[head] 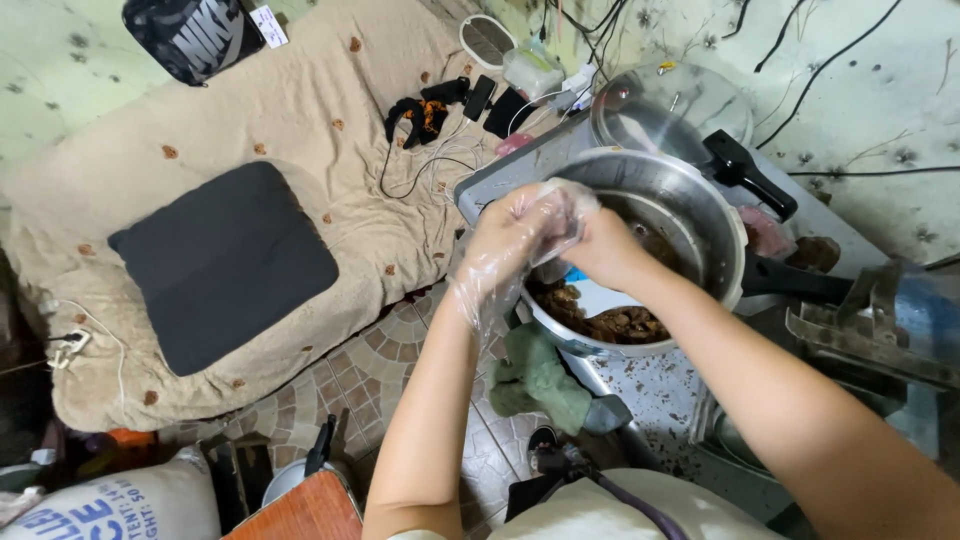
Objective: The person portions cooked meat from a large pot into plastic bags using a scoop and a spoon, weighs the bags on a scale, and ties them closed.
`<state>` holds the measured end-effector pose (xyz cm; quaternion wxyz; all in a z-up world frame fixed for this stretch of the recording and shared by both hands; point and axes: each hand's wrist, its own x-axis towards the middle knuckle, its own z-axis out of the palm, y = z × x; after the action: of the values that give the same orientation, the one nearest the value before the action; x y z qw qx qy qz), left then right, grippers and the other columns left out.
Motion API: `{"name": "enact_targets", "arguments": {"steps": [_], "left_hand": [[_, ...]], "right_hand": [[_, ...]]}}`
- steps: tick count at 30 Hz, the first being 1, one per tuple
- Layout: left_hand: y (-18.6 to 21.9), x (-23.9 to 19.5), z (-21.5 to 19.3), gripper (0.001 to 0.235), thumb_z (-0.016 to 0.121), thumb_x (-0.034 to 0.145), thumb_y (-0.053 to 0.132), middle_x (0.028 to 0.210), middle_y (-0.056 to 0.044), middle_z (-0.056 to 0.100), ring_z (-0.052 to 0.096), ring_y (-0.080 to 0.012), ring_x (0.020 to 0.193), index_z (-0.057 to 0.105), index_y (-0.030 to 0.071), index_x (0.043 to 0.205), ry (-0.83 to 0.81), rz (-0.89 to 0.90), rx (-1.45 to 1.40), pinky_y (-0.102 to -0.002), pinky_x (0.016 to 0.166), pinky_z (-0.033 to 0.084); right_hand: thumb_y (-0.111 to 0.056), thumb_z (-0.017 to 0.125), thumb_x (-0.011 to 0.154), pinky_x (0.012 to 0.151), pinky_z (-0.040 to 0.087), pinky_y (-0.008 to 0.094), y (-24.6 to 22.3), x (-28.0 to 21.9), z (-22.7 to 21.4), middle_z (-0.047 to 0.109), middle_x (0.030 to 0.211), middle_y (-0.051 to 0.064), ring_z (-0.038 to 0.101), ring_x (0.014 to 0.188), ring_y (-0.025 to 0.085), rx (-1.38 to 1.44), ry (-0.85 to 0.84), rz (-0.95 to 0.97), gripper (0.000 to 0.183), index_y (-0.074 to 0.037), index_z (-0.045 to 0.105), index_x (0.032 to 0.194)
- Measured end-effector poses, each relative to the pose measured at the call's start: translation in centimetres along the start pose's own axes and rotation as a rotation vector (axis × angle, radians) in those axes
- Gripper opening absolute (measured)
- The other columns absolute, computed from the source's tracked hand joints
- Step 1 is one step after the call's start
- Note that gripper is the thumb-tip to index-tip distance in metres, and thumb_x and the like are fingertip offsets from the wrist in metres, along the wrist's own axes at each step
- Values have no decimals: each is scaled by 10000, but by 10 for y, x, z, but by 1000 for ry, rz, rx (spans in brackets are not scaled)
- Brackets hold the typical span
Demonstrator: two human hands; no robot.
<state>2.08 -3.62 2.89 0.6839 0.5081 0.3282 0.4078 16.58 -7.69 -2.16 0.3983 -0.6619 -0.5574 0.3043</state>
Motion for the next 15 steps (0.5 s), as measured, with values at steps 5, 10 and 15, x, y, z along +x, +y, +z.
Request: {"name": "enact_targets", "arguments": {"steps": [5,10,15], "left_hand": [[51,-21,-19,195,802,880,176,970,-123,779,724,-185,953,792,92,1056,11,361,426,-389,830,607],[48,-26,-31,1024,999,535,126,1397,-119,619,506,-248,1359,567,161,1462,-211,572,186,-477,1220,369],[-12,12,-28,840,918,733,380,1483,-214,544,459,-365,1435,555,185,1466,-651,827,484,-541,1218,339]], "right_hand": [[-189,731,868,827,549,420,-49,-17,-53,772,809,135,713,810,243,20,-85,-4,169,-50,804,931],[-105,689,958,871,531,347,-58,1,-93,753,1008,38,667,981,153,72,-319,-418,101,-89,766,1021],[-29,625,934,890,530,457,-126,-27,-92,750,1063,157,701,959,324,-45,-369,-472,201,-28,750,1092]]}}
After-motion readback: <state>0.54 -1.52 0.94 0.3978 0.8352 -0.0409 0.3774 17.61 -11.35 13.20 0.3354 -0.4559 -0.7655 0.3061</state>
